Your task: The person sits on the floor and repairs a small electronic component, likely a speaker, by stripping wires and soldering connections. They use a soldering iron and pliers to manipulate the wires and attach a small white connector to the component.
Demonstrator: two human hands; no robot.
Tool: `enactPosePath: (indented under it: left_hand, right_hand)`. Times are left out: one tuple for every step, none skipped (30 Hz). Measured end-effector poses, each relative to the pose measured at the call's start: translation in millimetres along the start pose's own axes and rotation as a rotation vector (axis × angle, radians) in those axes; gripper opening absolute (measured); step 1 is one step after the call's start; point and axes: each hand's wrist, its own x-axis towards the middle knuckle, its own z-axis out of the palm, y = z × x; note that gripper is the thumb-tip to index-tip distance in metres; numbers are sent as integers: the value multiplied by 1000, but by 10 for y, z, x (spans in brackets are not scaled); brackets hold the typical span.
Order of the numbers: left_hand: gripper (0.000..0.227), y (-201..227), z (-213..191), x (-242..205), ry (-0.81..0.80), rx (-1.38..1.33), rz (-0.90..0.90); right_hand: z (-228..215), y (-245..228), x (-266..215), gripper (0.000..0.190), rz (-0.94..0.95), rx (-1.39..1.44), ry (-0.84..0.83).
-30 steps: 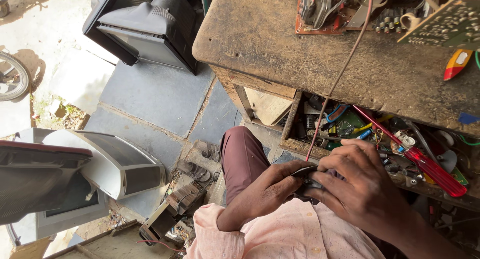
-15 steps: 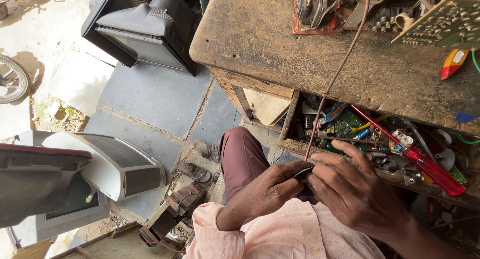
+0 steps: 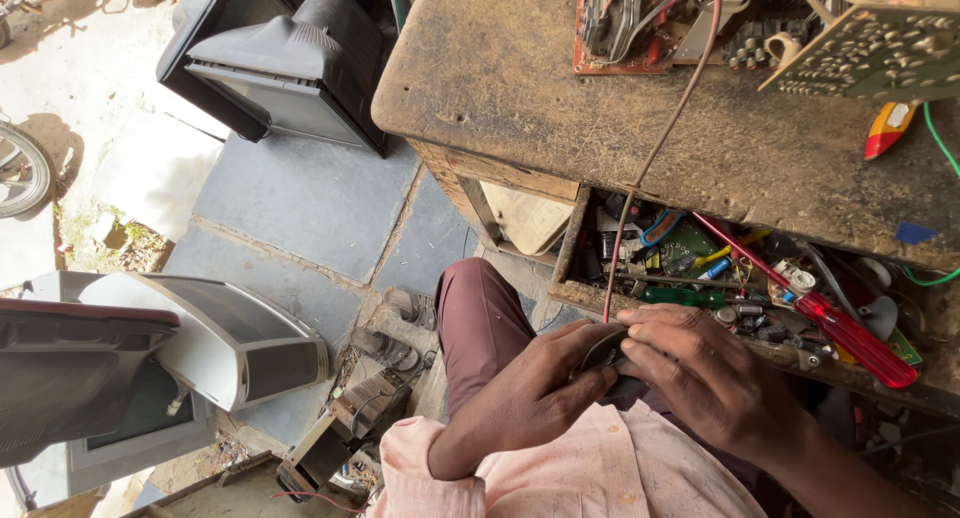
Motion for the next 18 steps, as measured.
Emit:
enactPosePath:
  left_hand:
    - [42,-6,-1,-6,2,-32,-28]
    - [38,-15,-6,-8,-1,-45,-11]
    - [34,-23,-10,-13,-5,-60,4]
    - [31,-28,-9,-17,-9,-74,19]
    - [33,-28,-5,-20,-11,-108,-30]
    - [35,-21,6,-31,-14,-141,-79]
    - [37,-16,9,-33,-16,-174,-127]
    - [38,-18,11,-26,-9,-179,-124]
    - [39,-27,28,-28,-5,-186,-123]
    - [40,-43,46,-29,-1,-194,-123]
    - [40,-67,62,-22,7,-203,-123]
    - [40,-97,78,-14,14,-212,-122]
    - [40,-130,93,-22,23,-223,-126]
    - [40,-166,91,-40,13,-266,-132]
    - [39,-203,74,-53,4,-308,-135]
    - [38,-239,64,-61,-5,-350,-138]
    - [37,-274,70,-73,-24,-418,-128]
    - [37,-306,83,-86,-43,-486,-118]
  right_hand:
    - [12,14,-31,32,17,15,23]
    - [40,25,-63,34,62,48,35]
    - [84,33,-95,36,108,81,46]
    - [128,54,-121,39,154,115,57]
    - [172,97,-126,40,170,130,79]
    - [210,138,-120,41,187,146,102]
    - [227,165,-109,42,202,162,125]
    - [232,157,-104,43,346,371,137]
    - [238,114,-109,44,493,581,148]
    - [236,93,-106,45,641,791,159]
    - [244,115,-80,42,720,815,126]
    - [270,150,-44,39,800,838,93]
    - [287,167,-26,36,882,864,56]
    - [305,176,-14,36,996,984,97]
    - [340,196,13,35,1105,1103,138]
    - [368,208,30,35,1213,1223,180]
    - [392,212,34,32,1221,1312,181]
    - [420,216,35,30,1228,1401,181]
